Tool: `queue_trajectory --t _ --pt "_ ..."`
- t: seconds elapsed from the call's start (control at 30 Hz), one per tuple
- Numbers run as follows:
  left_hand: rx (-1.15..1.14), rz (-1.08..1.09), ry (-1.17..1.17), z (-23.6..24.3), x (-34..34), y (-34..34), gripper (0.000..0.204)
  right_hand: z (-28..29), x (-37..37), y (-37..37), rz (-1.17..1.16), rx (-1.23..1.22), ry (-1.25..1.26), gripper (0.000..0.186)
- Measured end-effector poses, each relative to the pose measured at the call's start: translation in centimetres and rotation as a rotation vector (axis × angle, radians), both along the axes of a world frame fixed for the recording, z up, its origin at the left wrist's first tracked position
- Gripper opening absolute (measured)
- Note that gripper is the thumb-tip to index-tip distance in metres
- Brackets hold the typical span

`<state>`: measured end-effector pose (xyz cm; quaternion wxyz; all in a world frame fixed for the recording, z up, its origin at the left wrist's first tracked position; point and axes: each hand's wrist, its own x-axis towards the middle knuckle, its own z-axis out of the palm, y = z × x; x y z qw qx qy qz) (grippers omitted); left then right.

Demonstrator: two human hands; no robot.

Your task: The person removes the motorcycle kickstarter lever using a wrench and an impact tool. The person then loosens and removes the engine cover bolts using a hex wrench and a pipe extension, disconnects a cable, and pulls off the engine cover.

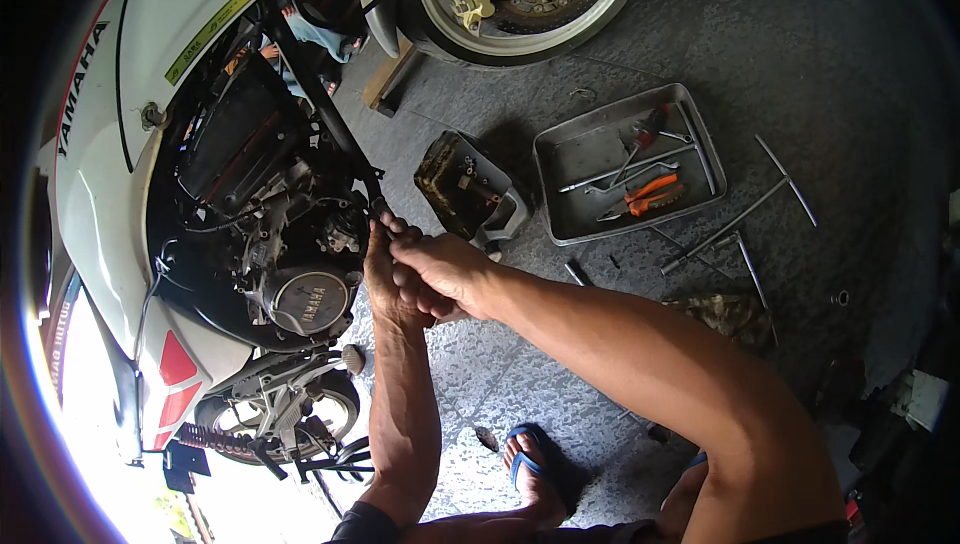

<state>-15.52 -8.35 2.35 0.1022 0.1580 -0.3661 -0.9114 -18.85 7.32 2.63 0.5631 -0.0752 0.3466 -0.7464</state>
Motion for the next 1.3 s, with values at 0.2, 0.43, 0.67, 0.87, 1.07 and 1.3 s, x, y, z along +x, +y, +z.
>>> queue_trajectory --t 0.2,0.43,0.67,0.87,1.07,1.3 --pt "0.020 0.061 -0.040 0.8 -0.5 0.9 0.024 0.4 0.4 -0.1 -0.595 0.414 1.675 0.015" --pt "-0.059 0.004 -0.103 0.8 0.1 -1.1 0.024 -0.2 -0.7 -0.2 -0.283 0.333 0.709 0.028" --pt "-0.042 0.065 -0.002 0.4 0.0 0.3 0.025 -0.2 0.1 -0.9 -0.292 0.379 1.242 0.027" --pt "-0.140 0.125 -0.176 0.3 -0.2 -0.8 0.022 1.1 -3.2 0.1 0.205 0.130 0.771 0.024" --pt "-0.156 0.074 -0.178 0.6 0.4 -0.7 0.024 1.5 -4.9 -2.1 0.054 0.092 0.314 0.018" --pt "-0.083 0.125 -0.189 1.3 -0.3 0.7 0.030 2.4 -5.5 -1.8 0.107 0.233 0.438 0.008"
